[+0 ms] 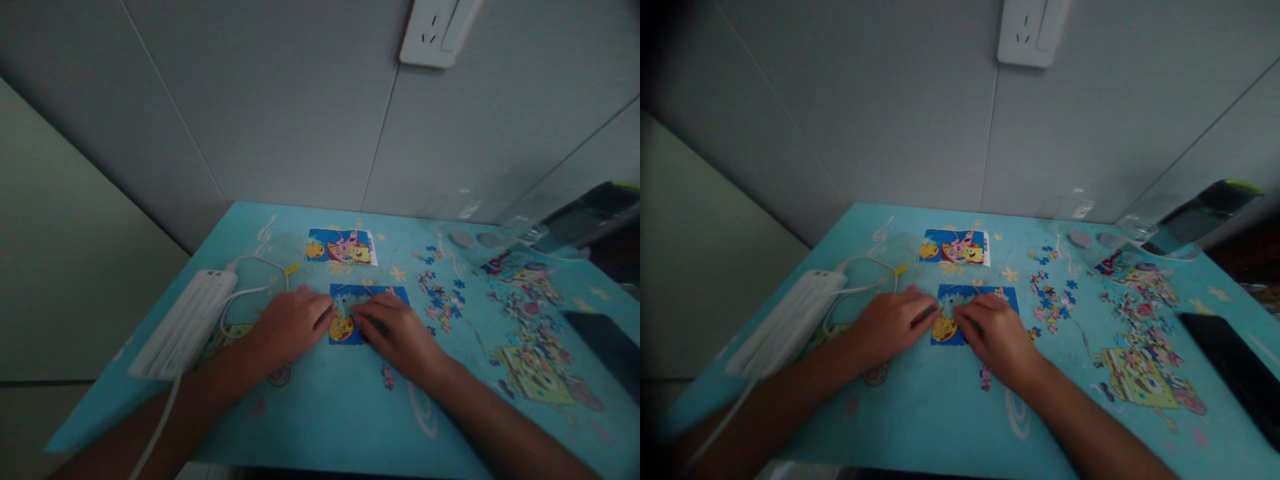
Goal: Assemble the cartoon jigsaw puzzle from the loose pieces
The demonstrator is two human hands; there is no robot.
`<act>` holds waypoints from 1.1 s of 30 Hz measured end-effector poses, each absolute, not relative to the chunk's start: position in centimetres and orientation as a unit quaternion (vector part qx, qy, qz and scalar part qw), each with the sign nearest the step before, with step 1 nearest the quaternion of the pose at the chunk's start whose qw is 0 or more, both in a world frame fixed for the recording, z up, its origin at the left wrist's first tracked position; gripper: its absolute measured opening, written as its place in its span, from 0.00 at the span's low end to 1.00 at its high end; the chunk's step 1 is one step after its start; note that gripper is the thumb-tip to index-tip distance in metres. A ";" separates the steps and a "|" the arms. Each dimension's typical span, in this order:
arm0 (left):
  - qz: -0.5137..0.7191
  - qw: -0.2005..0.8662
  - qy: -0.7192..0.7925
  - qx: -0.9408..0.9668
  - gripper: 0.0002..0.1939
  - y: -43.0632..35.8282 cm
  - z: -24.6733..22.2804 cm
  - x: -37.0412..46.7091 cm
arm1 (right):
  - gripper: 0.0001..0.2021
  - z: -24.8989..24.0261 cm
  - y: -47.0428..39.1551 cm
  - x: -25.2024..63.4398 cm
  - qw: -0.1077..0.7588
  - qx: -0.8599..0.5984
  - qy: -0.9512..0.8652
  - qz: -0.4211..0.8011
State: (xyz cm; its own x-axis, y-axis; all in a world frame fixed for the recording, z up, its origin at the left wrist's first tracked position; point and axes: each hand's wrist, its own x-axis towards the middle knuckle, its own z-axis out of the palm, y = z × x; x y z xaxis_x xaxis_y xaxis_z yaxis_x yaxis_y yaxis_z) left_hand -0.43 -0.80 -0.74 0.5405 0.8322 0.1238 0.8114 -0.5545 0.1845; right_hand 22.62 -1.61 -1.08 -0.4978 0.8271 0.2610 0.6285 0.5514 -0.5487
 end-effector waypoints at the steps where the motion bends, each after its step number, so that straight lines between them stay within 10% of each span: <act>1: 0.098 0.052 0.467 0.877 0.10 -0.8 -0.8 -0.4 | 0.09 -1.1 -1.7 22.5 0.248 -0.431 -0.845 0.198; 33: 0.092 0.067 0.474 0.873 0.18 -1.0 -1.4 -0.2 | 0.07 -1.0 -1.9 21.4 0.218 -0.416 -0.865 0.179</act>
